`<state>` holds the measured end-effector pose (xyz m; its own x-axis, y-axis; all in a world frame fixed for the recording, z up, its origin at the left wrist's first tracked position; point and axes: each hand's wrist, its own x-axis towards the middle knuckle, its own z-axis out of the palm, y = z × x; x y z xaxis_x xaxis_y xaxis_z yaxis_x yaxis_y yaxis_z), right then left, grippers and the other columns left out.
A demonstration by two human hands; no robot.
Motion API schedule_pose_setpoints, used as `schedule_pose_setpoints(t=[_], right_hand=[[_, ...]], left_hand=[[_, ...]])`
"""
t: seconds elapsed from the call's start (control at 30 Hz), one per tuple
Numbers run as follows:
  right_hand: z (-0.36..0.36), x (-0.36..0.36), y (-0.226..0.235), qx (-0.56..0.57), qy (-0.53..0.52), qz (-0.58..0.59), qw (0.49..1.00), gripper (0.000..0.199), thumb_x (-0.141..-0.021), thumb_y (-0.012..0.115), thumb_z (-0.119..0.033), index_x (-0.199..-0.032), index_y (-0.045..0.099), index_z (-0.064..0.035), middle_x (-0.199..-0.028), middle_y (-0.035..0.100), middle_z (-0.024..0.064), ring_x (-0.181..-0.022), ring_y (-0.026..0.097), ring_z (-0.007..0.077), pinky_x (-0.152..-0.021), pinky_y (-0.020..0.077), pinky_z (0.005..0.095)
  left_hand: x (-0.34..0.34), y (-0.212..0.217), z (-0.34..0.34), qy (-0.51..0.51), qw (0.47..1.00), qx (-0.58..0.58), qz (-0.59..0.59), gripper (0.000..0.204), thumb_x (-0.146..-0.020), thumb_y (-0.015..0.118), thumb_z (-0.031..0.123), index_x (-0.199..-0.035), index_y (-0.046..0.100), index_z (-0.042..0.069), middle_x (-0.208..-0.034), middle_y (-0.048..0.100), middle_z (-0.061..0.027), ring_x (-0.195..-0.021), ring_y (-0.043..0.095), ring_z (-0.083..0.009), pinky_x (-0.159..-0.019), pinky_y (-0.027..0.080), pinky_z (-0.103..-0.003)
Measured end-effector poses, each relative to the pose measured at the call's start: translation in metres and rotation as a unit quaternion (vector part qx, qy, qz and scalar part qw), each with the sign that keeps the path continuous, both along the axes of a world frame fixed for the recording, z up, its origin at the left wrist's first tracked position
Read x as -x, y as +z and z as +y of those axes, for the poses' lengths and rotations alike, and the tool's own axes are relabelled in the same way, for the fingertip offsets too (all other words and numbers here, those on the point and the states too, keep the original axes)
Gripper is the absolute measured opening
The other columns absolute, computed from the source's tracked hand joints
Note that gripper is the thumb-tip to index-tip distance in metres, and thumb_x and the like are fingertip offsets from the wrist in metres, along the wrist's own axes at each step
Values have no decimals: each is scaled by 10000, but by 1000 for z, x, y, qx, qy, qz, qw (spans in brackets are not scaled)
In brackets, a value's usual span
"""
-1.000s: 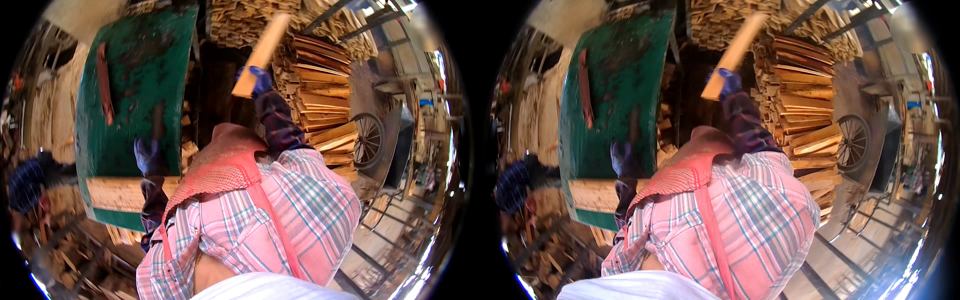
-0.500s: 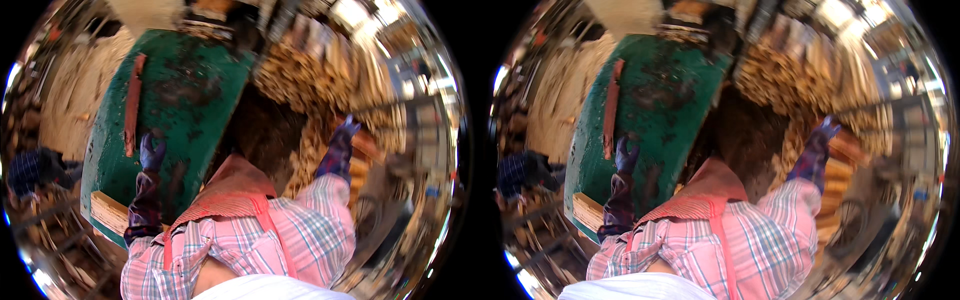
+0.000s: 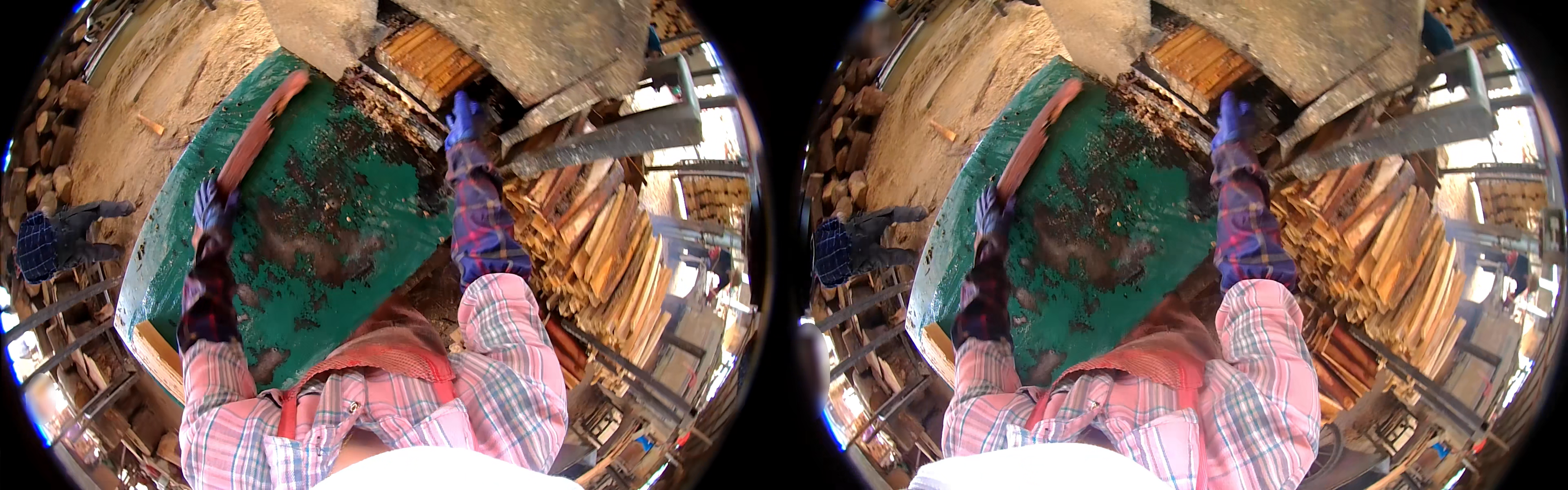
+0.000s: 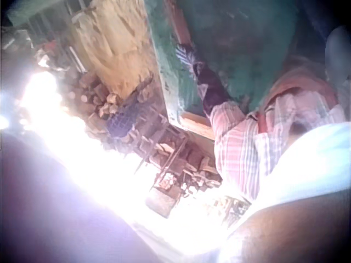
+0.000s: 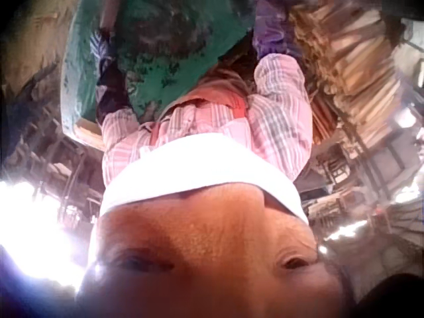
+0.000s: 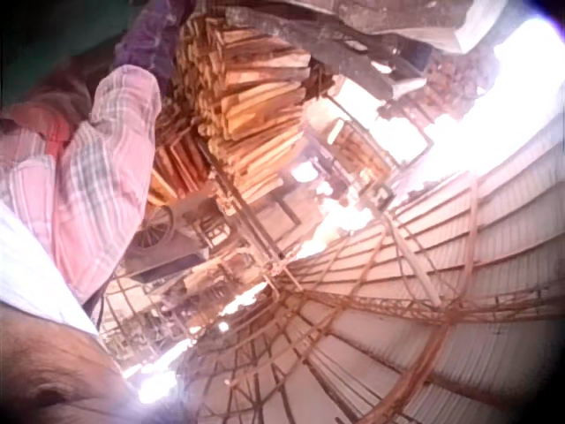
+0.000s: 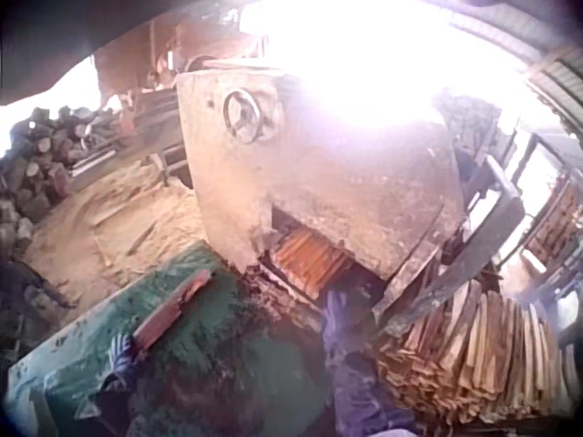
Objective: The person repeatedly picks up wooden planks from a green workbench, inspects them, and stacks them into a growing pile. The person wears blue gloves and a plaid shirt while handling the wood pieces one at a time.
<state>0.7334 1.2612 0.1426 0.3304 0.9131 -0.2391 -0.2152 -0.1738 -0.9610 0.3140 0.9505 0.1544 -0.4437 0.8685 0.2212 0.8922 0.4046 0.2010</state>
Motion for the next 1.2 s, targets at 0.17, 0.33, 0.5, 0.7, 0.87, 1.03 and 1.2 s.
schedule_pose_setpoints(t=[0.17,0.33,0.5,0.7,0.87,1.03,1.2], right_hand=[[62,35,53,223,29,-261,939,729,-714,682,-545,-1079,569,75,-1084,613,218,-964,614,326,-770,500,426],[80,31,1,129,-54,-58,988,699,-712,742,-408,-1164,496,65,-1108,585,204,-906,614,304,-716,528,433],[46,68,36,66,-83,30,994,682,-746,738,-324,-1229,433,48,-1140,553,196,-905,594,291,-743,533,436],[35,35,-24,3,-105,123,987,613,-769,692,-208,-1284,411,-32,-1181,522,168,-961,577,290,-812,501,457],[-12,51,-32,0,31,152,988,611,-795,590,-102,-1330,321,20,-1168,519,156,-898,563,225,-770,490,372],[-120,58,-10,65,122,287,948,490,-747,700,-139,-1179,481,-66,-1013,574,63,-818,586,191,-672,511,361],[-258,33,-14,229,305,184,906,434,-759,725,-197,-1126,527,-80,-953,592,29,-822,601,168,-676,526,341]], left_hand=[[-41,13,195,-23,957,-90,-275,865,-742,690,472,-1351,338,-30,-1365,398,-209,-1288,351,-313,-1083,262,-353],[-158,34,342,-31,776,12,-629,869,-740,678,532,-1342,371,-14,-1225,526,-167,-953,593,-255,-768,495,-347],[-134,5,383,-43,769,56,-635,691,-729,679,553,-1146,587,10,-1003,627,-161,-689,619,-222,-617,506,-337],[-147,25,379,-50,790,160,-589,702,-744,600,643,-1154,574,74,-793,618,-132,-634,609,-190,-580,519,-301],[-121,12,356,-81,708,98,-694,573,-802,586,569,-1156,573,119,-869,637,-66,-767,627,-167,-686,531,-307],[-116,9,318,-30,677,59,-733,425,-830,609,446,-1110,596,127,-971,632,-21,-823,619,-137,-724,530,-288],[-58,5,156,-35,675,60,-734,544,-828,642,292,-1304,466,97,-937,569,3,-753,543,-124,-690,473,-247]])
